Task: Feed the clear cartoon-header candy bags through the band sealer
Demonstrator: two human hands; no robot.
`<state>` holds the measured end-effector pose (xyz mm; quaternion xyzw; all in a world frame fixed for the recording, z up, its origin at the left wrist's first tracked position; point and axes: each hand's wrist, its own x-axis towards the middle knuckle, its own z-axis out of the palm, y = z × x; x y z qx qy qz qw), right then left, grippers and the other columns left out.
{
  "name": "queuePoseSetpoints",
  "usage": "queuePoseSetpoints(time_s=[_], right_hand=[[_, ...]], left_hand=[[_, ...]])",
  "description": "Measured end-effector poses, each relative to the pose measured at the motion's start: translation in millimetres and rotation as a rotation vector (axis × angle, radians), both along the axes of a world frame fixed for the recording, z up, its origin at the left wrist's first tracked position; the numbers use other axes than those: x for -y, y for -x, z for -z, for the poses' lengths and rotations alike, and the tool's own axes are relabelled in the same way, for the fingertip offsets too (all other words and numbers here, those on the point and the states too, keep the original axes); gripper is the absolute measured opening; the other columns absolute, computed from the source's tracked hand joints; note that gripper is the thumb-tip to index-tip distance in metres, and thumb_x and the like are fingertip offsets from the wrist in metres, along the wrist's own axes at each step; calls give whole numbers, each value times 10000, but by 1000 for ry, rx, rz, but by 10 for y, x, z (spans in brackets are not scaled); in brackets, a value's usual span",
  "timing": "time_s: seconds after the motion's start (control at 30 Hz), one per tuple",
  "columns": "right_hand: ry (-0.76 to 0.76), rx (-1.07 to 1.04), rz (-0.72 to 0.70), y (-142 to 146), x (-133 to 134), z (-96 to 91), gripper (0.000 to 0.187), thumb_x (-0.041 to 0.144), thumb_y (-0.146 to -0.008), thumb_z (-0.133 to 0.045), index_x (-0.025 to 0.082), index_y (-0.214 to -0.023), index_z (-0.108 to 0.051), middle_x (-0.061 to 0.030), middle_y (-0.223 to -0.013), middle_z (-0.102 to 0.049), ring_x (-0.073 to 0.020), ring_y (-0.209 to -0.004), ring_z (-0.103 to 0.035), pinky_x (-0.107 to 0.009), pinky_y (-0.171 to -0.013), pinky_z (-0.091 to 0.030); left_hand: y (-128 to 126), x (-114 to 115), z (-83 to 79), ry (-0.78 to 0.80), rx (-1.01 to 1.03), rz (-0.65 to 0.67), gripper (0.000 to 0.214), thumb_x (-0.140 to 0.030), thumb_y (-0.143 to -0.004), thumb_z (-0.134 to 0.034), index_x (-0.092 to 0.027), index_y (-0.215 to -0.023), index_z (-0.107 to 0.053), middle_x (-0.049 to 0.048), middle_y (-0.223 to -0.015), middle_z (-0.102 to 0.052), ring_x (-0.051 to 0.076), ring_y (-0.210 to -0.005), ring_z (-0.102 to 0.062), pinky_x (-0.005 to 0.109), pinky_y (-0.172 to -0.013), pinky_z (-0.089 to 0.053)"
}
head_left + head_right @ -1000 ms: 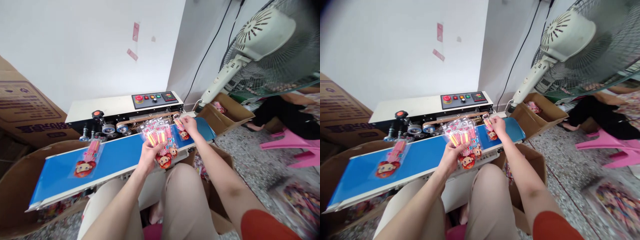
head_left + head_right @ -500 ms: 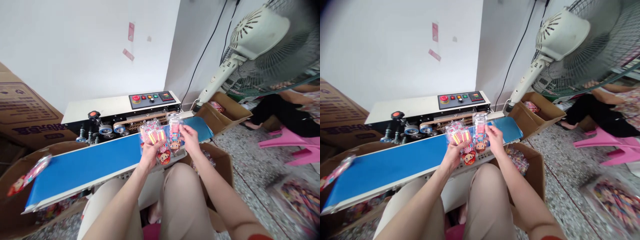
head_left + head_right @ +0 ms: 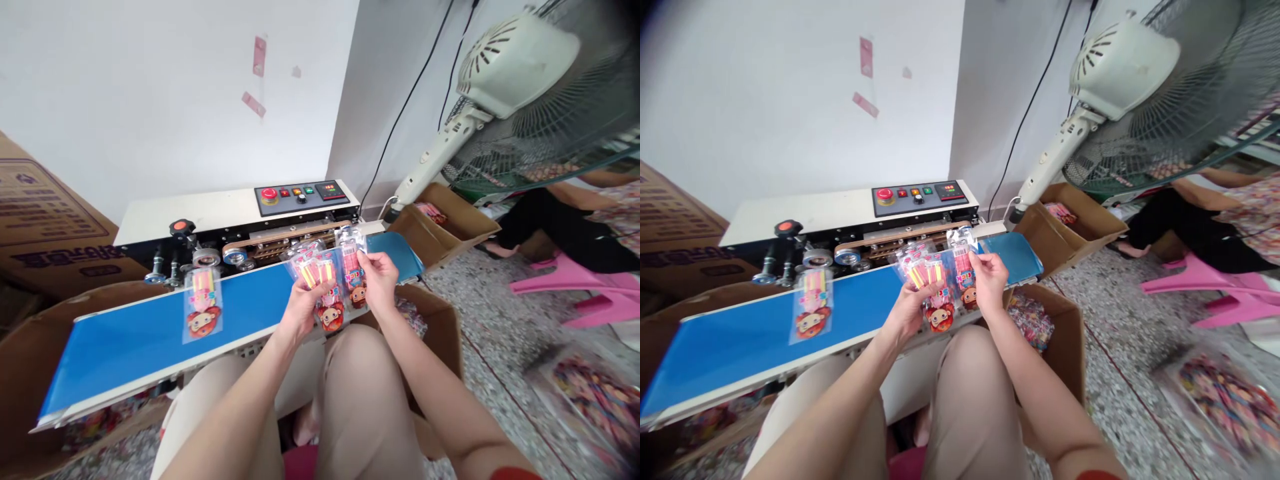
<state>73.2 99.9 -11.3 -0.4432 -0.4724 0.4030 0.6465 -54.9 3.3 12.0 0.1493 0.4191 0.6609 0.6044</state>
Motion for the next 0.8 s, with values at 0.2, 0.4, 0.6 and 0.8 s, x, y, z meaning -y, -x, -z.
queuePoseSetpoints(time_s=[0.2, 0.4, 0.6, 0.8], right_hand=[[-42, 130, 71, -8, 62, -5, 326, 474, -743, -693, 182, -700, -555, 17, -684, -568, -125, -656, -538, -276, -689, -467], [-75, 241, 9, 60, 241, -61, 281, 437, -793, -663, 186, -714, -566, -12, -717, -616, -149, -687, -585, -286, -697, -488], [-110, 296, 105, 79, 267, -32, 244, 424, -831, -619, 196, -768, -561, -20, -767, -643, -157, -725, -619, -292, -708, -499], [-193, 432, 91, 73, 326, -8, 187, 382, -872, -563, 203, -817, -565, -46, -912, -669, -179, -844, -642, -312, -754, -501]], left_hand=[[-26, 8, 7, -34, -1, 81, 441, -252, -521, -881, -146, -919, -724, 85, -861, -749, 220, -721, -692, 330, -714, -545], [-95, 24, 5, -74, -17, 146, 439, -243, -526, -880, -145, -926, -726, 87, -886, -744, 198, -694, -679, 310, -694, -538], [-108, 91, -62, -144, -24, 293, 404, -212, -526, -878, -144, -894, -726, 71, -837, -735, 173, -698, -663, 277, -701, -517], [-149, 89, -102, -77, -23, 217, 387, -213, -508, -886, -144, -853, -725, 57, -810, -734, 157, -674, -651, 262, -675, -515]])
